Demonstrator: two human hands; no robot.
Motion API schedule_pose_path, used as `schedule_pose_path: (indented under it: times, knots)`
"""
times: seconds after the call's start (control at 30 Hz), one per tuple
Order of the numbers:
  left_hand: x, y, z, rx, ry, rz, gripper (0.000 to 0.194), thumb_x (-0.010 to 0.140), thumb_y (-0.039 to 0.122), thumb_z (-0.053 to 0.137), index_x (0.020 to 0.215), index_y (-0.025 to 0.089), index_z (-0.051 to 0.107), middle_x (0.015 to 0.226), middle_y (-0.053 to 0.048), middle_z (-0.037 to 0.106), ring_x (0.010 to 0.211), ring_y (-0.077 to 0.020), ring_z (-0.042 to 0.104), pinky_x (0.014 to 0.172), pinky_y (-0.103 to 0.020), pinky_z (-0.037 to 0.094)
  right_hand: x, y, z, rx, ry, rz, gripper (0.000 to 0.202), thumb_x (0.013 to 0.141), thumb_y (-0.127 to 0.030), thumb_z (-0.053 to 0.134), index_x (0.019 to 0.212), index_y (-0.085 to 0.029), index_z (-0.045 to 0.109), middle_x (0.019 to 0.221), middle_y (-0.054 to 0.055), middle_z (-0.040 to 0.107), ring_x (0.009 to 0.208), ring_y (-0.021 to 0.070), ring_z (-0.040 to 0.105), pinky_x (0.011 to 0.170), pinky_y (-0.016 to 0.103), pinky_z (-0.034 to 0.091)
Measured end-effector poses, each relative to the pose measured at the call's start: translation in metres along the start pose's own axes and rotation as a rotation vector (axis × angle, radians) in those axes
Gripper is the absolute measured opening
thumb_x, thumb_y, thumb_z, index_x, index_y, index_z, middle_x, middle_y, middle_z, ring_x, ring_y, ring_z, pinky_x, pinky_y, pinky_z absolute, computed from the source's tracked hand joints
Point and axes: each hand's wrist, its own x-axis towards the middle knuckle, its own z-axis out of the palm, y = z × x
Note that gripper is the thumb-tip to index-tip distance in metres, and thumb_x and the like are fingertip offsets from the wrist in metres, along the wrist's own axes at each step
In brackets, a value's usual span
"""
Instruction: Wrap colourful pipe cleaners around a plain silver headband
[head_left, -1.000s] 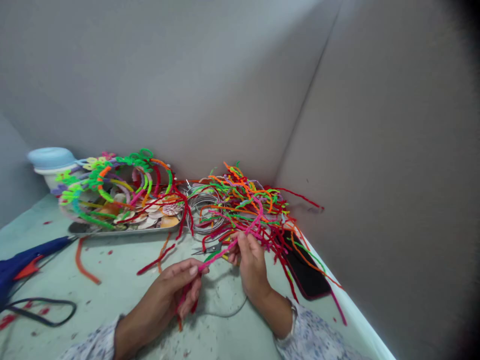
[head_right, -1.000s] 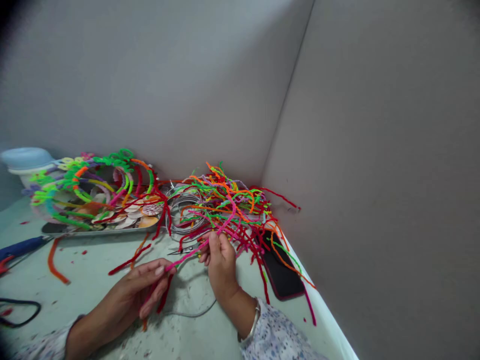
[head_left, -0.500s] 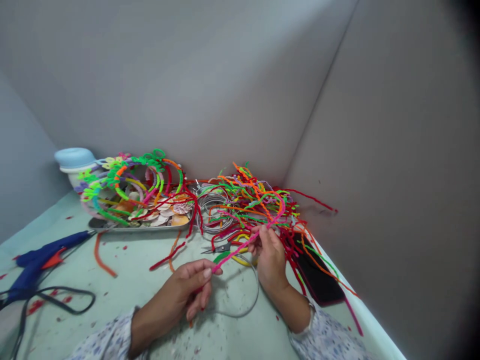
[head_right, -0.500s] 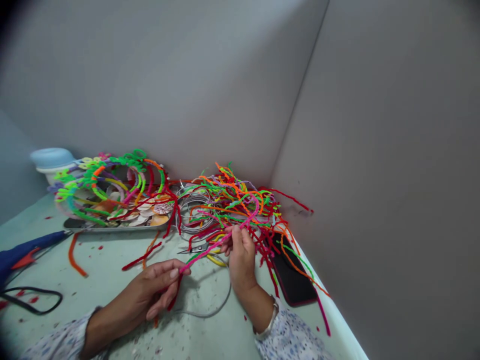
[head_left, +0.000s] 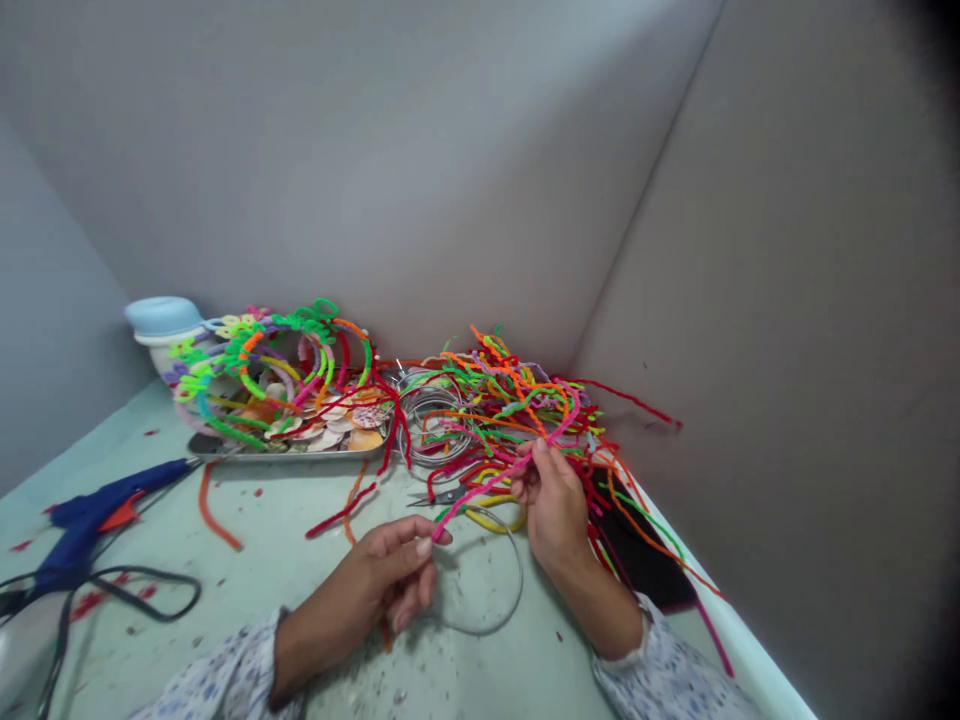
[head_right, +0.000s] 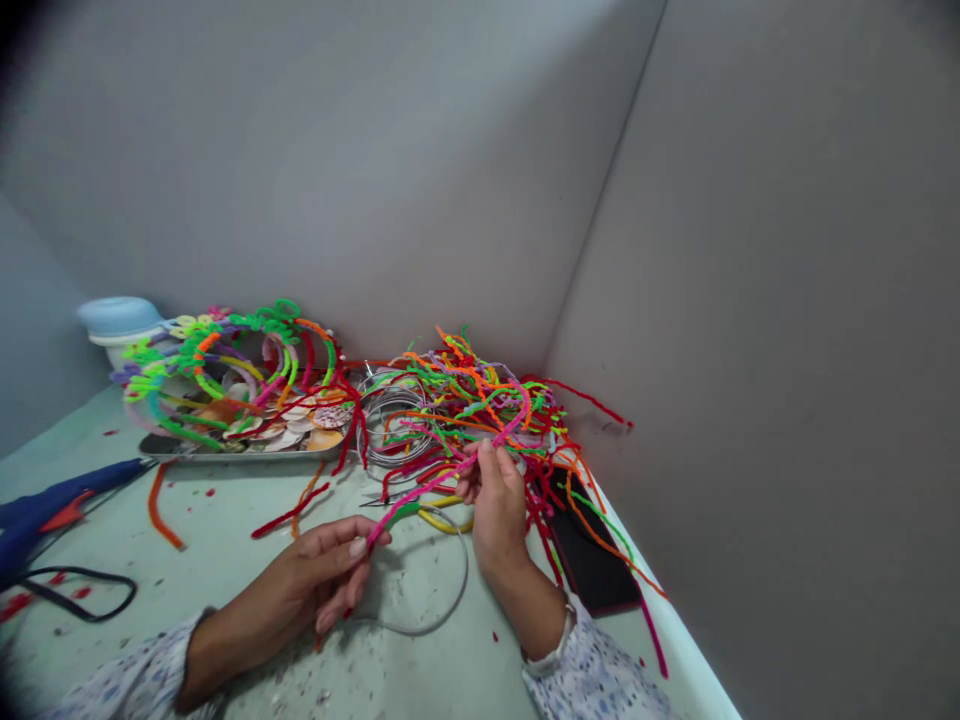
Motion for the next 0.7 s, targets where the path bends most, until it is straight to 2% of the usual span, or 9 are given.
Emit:
schedule_pose_path:
  times: [0.13,0.3,0.37,0.53,0.7]
  knots:
    - [0.001,0.000,0.000,0.001,0.011,0.004,0.018,0.087,0.032,0.054,0.091,0.014,0.055,0.058,-0.001,0.063,0.032,-0.0028,0.044,0.031,-0.011,0.027,-0.008,0.000,0.003,0.004,-0.071,0.030,0.025,0.084,-0.045,0.056,0.082,-0.019,0.060,0.059,-0.004,0.056,0.046,0.0080,0.048,0.043,0.020,0.035]
    - [0.002,0.000,0.000,0.019,-0.013,0.022,0.018,0.088,0.032,0.053,0.089,0.014,0.054,0.059,-0.003,0.065,0.031,-0.0031,0.044,0.030,-0.011,0.026,-0.027,0.003,0.012,-0.234,-0.449,0.176,0.026,0.080,-0.041,0.062,0.091,-0.018,0.063,0.061,-0.003,0.058,0.044,0.0068,0.048,0.042,0.018,0.032]
    - [0.001,0.001,0.000,0.036,-0.020,0.015,0.020,0.088,0.034,0.052,0.090,0.014,0.054,0.061,-0.003,0.066,0.030,-0.0031,0.043,0.030,-0.011,0.025,-0.031,0.005,0.014,-0.326,-0.518,0.173,0.024,0.080,-0.039,0.063,0.090,-0.017,0.065,0.062,-0.002,0.060,0.045,0.0071,0.050,0.043,0.018,0.035]
    - [0.001,0.003,0.002,0.049,-0.009,0.012,0.024,0.088,0.037,0.051,0.096,0.015,0.052,0.064,-0.004,0.068,0.031,-0.0034,0.044,0.031,-0.012,0.026,-0.031,0.010,0.012,-0.403,-0.454,0.111,0.027,0.082,-0.041,0.060,0.073,-0.015,0.063,0.058,-0.001,0.060,0.044,0.0087,0.051,0.043,0.020,0.037]
    - [0.001,0.003,0.002,0.026,0.000,0.021,0.021,0.087,0.036,0.054,0.089,0.015,0.051,0.069,-0.004,0.068,0.035,-0.0027,0.048,0.034,-0.013,0.023,-0.030,0.010,0.012,-0.354,-0.380,0.105,0.026,0.081,-0.042,0.060,0.077,-0.016,0.063,0.058,-0.002,0.059,0.044,0.0094,0.050,0.043,0.020,0.037]
